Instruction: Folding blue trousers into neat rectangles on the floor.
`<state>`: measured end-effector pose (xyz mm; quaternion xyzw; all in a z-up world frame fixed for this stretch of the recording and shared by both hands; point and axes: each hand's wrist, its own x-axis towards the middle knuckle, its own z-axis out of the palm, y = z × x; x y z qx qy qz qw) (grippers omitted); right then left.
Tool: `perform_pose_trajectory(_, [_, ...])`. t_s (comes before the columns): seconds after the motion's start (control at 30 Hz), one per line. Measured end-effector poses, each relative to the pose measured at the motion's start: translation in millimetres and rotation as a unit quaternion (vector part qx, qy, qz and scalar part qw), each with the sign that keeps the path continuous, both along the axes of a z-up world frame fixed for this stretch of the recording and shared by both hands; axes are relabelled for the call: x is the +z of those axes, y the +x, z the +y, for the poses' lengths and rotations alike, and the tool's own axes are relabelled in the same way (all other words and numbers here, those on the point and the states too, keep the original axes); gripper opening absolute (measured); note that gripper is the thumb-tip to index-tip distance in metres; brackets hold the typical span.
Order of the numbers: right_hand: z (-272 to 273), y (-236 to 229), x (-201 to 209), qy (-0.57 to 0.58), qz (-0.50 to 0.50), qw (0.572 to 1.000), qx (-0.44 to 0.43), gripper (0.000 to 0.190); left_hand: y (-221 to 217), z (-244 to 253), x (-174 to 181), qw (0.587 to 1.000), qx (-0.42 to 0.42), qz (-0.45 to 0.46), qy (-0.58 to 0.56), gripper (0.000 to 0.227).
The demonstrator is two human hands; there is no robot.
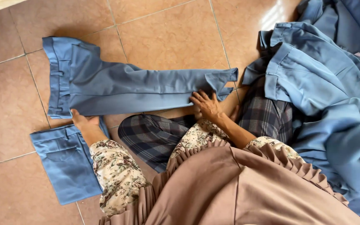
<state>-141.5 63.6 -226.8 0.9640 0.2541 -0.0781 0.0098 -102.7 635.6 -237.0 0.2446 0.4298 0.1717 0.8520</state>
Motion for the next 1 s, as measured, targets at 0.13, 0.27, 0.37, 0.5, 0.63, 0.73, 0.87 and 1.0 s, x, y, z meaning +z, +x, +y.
perform_pose_trajectory(0.13, [-32.7,26.3,-22.0,0.043,-0.166,0.985,0.008,0.044,-6.5,-19.7,-6.5,1.000,0.012,0.014,0.005,0.076])
perform_pose_trajectory(0.27, [-69.0,56.7,-30.2,0.087,-0.111,0.989,-0.041,0.021,-2.4,-31.5,-61.1,0.993,-0.074,0.095,0.004,0.083])
perform_pose_trajectory(0.37, [-73.8,75.3,28.2,0.212,-0.026,0.972,-0.101,0.027,2.5,-42.4,-89.7,0.970,-0.146,0.192,0.021,0.088])
perform_pose_trajectory(0.5, [-87.4,98.6,60.8,0.277,-0.117,0.948,-0.101,0.022,-5.7,-58.6,-71.3,0.954,-0.179,0.236,0.042,0.065])
perform_pose_trajectory(0.63, [-77.4,94.1,91.7,0.255,-0.268,0.929,-0.029,0.040,7.7,-47.3,-34.7,0.962,-0.184,0.198,0.043,0.051])
perform_pose_trajectory(0.73, [-71.0,87.3,59.4,0.132,-0.311,0.941,-0.033,0.019,14.7,-44.2,-9.3,0.958,-0.207,0.184,0.079,0.049])
perform_pose_trajectory(0.87, [-49.5,76.9,61.4,0.123,-0.236,0.958,-0.110,0.027,19.8,-53.3,27.2,0.966,-0.192,0.160,0.072,0.043])
perform_pose_trajectory(1.0, [-45.7,87.7,78.2,0.211,-0.334,0.907,-0.150,0.014,15.5,-63.7,46.6,0.979,-0.149,0.132,0.038,0.038])
